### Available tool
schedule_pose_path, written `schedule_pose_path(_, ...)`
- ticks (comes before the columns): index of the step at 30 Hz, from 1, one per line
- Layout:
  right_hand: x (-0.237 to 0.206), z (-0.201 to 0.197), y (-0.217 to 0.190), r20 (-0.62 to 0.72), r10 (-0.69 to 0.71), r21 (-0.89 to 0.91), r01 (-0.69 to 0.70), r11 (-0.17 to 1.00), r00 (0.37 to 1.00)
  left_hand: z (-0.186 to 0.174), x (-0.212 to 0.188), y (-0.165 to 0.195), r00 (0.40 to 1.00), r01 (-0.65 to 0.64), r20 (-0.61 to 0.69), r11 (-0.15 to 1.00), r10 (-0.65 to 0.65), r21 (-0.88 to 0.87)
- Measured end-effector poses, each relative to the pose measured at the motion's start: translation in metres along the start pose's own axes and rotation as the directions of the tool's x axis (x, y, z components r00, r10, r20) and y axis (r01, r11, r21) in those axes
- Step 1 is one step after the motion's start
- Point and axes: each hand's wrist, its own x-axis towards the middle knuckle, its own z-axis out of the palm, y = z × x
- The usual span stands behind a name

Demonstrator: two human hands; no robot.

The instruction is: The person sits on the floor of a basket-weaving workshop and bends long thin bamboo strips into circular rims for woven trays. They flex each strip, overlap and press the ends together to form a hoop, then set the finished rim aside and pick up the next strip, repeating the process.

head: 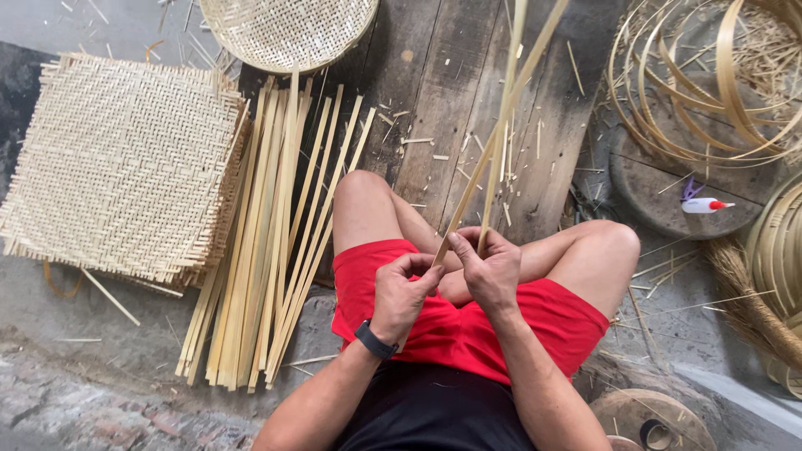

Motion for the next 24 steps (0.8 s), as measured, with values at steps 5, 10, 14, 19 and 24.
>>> schedule_pose_path(5, 0.002, -0.003, 0.004, 0.023, 0.026, -0.002, -0.026, 1.0, 0.999, 0.0, 0.002, 0.002, 0.997, -0.073, 0.004, 0.996, 0.073, 0.042)
schedule_pose_path(10, 0.001, -0.003, 0.007, -0.01, 0.027, -0.046, -0.028, 0.999, 1.0, -0.001, 0.003, 0.002, 0.998, -0.063, 0.015, 0.997, 0.062, 0.051)
schedule_pose_path(14, 0.002, -0.009, 0.006, 0.055, 0.003, -0.138, 0.005, 0.99, 0.998, -0.002, 0.002, 0.003, 0.999, -0.038, 0.002, 0.999, 0.038, 0.038)
schedule_pose_path(19, -0.001, -0.013, 0.001, 0.079, -0.012, -0.242, 0.031, 0.97, 0.997, -0.003, 0.0, 0.0, 0.997, -0.077, 0.015, 0.996, 0.076, 0.045)
schedule_pose_path(24, -0.001, -0.021, -0.016, 0.057, -0.015, -0.275, 0.03, 0.961, 0.998, -0.019, 0.01, -0.012, 0.996, 0.041, -0.081, 0.999, -0.039, 0.029)
